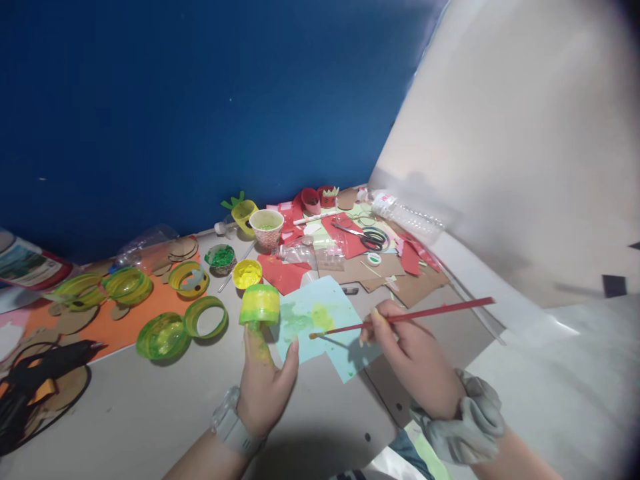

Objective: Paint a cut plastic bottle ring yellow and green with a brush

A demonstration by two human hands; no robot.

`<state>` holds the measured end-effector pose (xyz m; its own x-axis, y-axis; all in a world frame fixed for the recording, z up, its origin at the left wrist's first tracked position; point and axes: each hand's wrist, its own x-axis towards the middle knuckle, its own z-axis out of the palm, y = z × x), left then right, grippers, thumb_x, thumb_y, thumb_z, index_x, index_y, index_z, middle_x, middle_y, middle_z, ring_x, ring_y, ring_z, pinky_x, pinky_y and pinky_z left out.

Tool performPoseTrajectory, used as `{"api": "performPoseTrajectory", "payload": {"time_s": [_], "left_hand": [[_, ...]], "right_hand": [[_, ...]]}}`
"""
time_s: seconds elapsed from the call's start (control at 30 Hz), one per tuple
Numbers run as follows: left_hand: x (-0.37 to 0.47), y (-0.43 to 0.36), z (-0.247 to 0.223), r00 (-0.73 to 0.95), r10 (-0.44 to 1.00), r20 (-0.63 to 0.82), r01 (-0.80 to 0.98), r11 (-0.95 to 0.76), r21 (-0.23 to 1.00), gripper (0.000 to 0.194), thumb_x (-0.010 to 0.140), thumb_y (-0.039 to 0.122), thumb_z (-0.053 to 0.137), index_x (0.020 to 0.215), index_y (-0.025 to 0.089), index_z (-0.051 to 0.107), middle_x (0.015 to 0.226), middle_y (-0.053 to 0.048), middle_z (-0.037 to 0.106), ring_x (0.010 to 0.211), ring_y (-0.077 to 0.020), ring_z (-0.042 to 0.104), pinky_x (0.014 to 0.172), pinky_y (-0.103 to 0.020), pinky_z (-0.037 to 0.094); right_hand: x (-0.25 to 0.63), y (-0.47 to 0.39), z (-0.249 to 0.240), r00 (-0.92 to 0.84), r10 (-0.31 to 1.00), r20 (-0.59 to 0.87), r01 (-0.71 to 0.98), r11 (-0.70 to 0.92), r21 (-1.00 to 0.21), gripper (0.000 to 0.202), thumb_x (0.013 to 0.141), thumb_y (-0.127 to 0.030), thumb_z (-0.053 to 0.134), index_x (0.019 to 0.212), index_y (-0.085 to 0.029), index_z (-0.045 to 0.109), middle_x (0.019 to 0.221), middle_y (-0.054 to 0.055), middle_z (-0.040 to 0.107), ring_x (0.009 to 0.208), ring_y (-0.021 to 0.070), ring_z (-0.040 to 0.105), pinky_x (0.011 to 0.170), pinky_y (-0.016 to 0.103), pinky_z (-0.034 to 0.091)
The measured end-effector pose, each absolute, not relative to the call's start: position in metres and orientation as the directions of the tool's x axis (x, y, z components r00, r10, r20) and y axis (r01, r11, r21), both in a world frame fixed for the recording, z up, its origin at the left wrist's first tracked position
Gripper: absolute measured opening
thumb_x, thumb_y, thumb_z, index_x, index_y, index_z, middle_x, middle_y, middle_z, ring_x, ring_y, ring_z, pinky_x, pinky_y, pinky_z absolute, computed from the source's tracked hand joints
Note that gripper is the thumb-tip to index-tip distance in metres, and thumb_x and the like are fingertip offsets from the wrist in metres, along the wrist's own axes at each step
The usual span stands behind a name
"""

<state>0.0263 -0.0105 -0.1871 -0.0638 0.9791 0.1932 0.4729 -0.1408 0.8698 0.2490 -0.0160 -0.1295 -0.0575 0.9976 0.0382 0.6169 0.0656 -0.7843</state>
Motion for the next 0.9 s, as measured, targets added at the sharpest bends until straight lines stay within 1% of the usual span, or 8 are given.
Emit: {"api": "performPoseTrajectory", "payload": {"time_s": [0.07, 0.17, 0.3, 0.4, 0.47, 0.63, 0.8, 0.9], "left_hand": [[0.027, -0.011, -0.186, -0.064, 0.98, 0.19, 0.471, -0.138, 0.871, 0.046, 0.088, 0.032, 0.053, 0.127, 0.014, 0.039, 0.121, -0.019, 0.047, 0.123, -0.0323, 0.043, 0.106, -0.059, 0.031], [0.027, -0.011, -0.187, -0.06, 0.981, 0.186, 0.469, -0.137, 0.872, 0.046, 0.088, 0.033, 0.053, 0.127, 0.014, 0.039, 0.122, -0.019, 0.047, 0.124, -0.0329, 0.042, 0.106, -0.06, 0.031], [0.026, -0.012, -0.189, -0.054, 0.981, 0.185, 0.468, -0.139, 0.872, 0.046, 0.087, 0.033, 0.054, 0.125, 0.01, 0.04, 0.121, -0.021, 0.047, 0.125, -0.035, 0.042, 0.106, -0.06, 0.031], [0.026, -0.011, -0.19, -0.05, 0.981, 0.185, 0.469, -0.141, 0.872, 0.049, 0.088, 0.035, 0.052, 0.126, 0.007, 0.039, 0.121, -0.024, 0.046, 0.124, -0.0359, 0.042, 0.105, -0.061, 0.031], [0.026, -0.011, -0.19, -0.043, 0.981, 0.187, 0.472, -0.145, 0.87, 0.05, 0.088, 0.035, 0.051, 0.127, 0.006, 0.039, 0.122, -0.025, 0.046, 0.123, -0.0356, 0.042, 0.106, -0.06, 0.032], [0.026, -0.011, -0.19, -0.059, 0.983, 0.174, 0.482, -0.124, 0.867, 0.055, 0.086, 0.036, 0.052, 0.127, 0.001, 0.038, 0.125, -0.03, 0.045, 0.124, -0.0391, 0.041, 0.106, -0.062, 0.03], [0.026, -0.011, -0.187, -0.065, 0.984, 0.164, 0.482, -0.113, 0.869, 0.058, 0.086, 0.036, 0.05, 0.126, -0.003, 0.038, 0.124, -0.033, 0.045, 0.124, -0.042, 0.042, 0.105, -0.063, 0.031], [0.027, -0.01, -0.187, -0.067, 0.985, 0.161, 0.482, -0.109, 0.869, 0.06, 0.085, 0.037, 0.05, 0.126, -0.005, 0.038, 0.125, -0.034, 0.044, 0.125, -0.0434, 0.041, 0.105, -0.064, 0.03]], "right_hand": [[0.246, -0.019, -0.12, -0.106, 0.993, 0.047, 0.63, 0.104, -0.77, 0.037, 0.108, -0.039, 0.032, 0.081, -0.02, 0.049, 0.076, 0.0, 0.055, 0.074, 0.0174, 0.053, 0.071, 0.031, 0.036], [0.243, -0.024, -0.106, -0.179, 0.974, 0.141, 0.655, 0.225, -0.722, 0.034, 0.108, -0.034, 0.029, 0.083, -0.02, 0.047, 0.076, 0.0, 0.052, 0.07, 0.0166, 0.051, 0.066, 0.031, 0.036], [0.233, -0.027, -0.101, -0.309, 0.921, 0.238, 0.713, 0.39, -0.582, 0.028, 0.105, -0.026, 0.031, 0.082, -0.019, 0.045, 0.074, 0.001, 0.047, 0.062, 0.0162, 0.045, 0.059, 0.03, 0.033], [0.221, -0.026, -0.107, -0.384, 0.89, 0.246, 0.69, 0.454, -0.564, 0.028, 0.103, -0.022, 0.031, 0.078, -0.019, 0.042, 0.071, 0.001, 0.044, 0.06, 0.0165, 0.042, 0.057, 0.03, 0.032], [0.216, -0.024, -0.111, -0.383, 0.891, 0.243, 0.676, 0.449, -0.584, 0.029, 0.103, -0.022, 0.029, 0.076, -0.02, 0.039, 0.069, 0.0, 0.043, 0.059, 0.0169, 0.042, 0.056, 0.03, 0.031], [0.221, -0.015, -0.114, -0.318, 0.931, 0.179, 0.601, 0.344, -0.722, 0.029, 0.105, -0.023, 0.029, 0.079, -0.02, 0.042, 0.069, -0.002, 0.045, 0.061, 0.0154, 0.047, 0.06, 0.029, 0.034], [0.233, -0.009, -0.118, -0.181, 0.98, 0.079, 0.543, 0.167, -0.823, 0.036, 0.108, -0.035, 0.031, 0.08, -0.019, 0.046, 0.07, -0.002, 0.051, 0.064, 0.0148, 0.051, 0.065, 0.029, 0.037], [0.24, -0.005, -0.128, -0.097, 0.992, 0.08, 0.488, 0.117, -0.865, 0.042, 0.11, -0.041, 0.026, 0.08, -0.02, 0.047, 0.07, -0.001, 0.054, 0.065, 0.0151, 0.053, 0.066, 0.028, 0.04]]}}
